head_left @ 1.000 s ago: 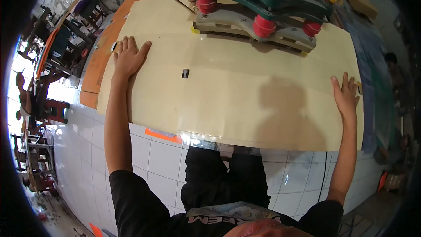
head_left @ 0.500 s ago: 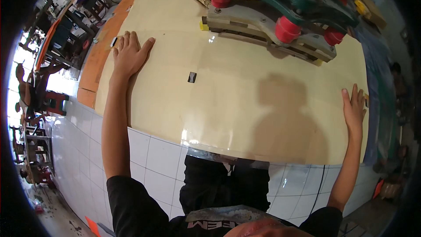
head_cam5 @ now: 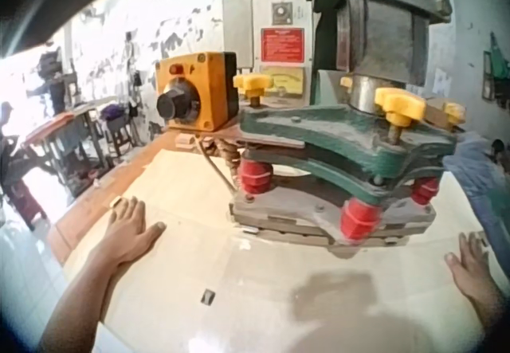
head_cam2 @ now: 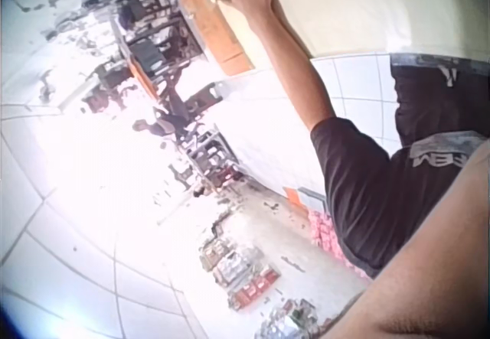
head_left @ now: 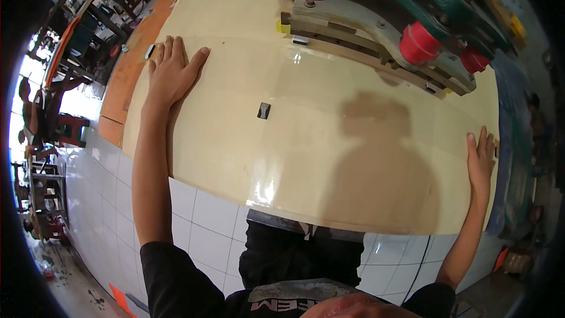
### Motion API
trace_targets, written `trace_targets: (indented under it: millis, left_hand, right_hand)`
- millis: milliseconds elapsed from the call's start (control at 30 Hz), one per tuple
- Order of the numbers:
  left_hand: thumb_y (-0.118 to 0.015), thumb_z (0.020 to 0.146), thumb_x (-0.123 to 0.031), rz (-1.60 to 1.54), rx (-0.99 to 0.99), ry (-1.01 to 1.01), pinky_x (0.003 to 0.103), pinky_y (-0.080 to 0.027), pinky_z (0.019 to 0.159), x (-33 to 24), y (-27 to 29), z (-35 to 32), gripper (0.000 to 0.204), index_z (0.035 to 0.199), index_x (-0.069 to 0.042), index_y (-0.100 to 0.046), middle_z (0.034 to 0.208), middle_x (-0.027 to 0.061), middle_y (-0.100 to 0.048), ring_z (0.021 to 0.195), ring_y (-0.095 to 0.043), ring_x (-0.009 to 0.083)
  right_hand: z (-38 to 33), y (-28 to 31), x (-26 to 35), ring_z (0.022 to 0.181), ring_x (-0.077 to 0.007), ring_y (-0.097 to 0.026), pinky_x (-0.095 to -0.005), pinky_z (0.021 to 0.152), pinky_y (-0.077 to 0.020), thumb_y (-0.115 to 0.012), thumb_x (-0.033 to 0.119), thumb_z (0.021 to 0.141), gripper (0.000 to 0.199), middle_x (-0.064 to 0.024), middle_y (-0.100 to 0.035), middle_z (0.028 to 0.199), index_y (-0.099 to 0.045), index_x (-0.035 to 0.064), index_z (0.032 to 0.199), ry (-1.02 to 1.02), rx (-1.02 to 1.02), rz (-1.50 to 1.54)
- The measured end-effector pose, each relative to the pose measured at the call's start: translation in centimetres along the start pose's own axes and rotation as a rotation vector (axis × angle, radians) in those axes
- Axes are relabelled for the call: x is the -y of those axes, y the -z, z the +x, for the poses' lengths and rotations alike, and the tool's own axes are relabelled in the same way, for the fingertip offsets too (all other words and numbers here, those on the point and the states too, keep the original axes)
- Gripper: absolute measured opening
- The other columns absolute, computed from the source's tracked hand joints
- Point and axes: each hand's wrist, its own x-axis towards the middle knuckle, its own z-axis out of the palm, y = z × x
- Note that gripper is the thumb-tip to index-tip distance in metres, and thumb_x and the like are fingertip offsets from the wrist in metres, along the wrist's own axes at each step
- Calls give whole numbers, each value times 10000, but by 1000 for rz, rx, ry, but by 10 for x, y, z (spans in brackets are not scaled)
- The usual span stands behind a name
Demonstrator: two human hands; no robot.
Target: The person aligns a plastic sheet on a heat-sealing machine and presses it down. The person then peels plastic strips from the sealed piece by hand and aligns another sheet under the machine.
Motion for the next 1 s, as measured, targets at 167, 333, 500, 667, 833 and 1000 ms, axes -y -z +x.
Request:
trace_targets:
  millis: [167,333,500,667,833,1000]
  left_hand:
    - [-382,874,-704,-1,-7,2,546,-104,1152,0,1,0,924,1466,-1,-292,1548,208,-228,1454,-152,356]
    - [-370,896,-680,34,13,6,490,-87,1169,-3,2,2,898,1470,6,-289,1552,207,-219,1462,-122,346]
    - [-400,876,-688,6,-22,-9,550,-109,1149,0,-2,5,908,1452,9,-315,1539,218,-245,1451,-169,353]
    - [-402,878,-684,-14,-27,-9,552,-111,1149,-1,-2,6,901,1446,12,-325,1534,227,-251,1449,-176,358]
    - [-372,901,-668,34,29,20,497,-102,1168,-6,6,3,889,1472,7,-286,1552,206,-221,1460,-135,340]
    - [-372,905,-662,37,29,17,487,-97,1170,-7,6,3,876,1473,-1,-290,1551,208,-222,1461,-134,338]
  right_hand:
    - [4,-4,-4,1471,-349,-43,-620,1128,-39,-293,765,873,882,-192,-103,1582,-192,186,1530,11,-4,0]
    - [9,-6,-8,1470,-349,-48,-622,1127,-38,-291,753,884,863,-188,-110,1583,-198,188,1529,16,-21,-5]
    - [7,-6,-2,1470,-353,-42,-624,1127,-31,-287,757,880,868,-198,-114,1579,-203,186,1528,19,-29,6]
    - [7,-7,-3,1471,-352,-33,-620,1129,-18,-279,771,867,890,-190,-113,1581,-203,181,1529,9,-32,24]
    - [8,-8,-6,1471,-350,-35,-615,1130,-14,-277,778,862,901,-192,-111,1581,-204,176,1528,24,-36,35]
    - [4,-5,-7,1471,-349,-40,-605,1133,-14,-282,769,868,894,-200,-111,1579,-210,169,1527,23,-37,45]
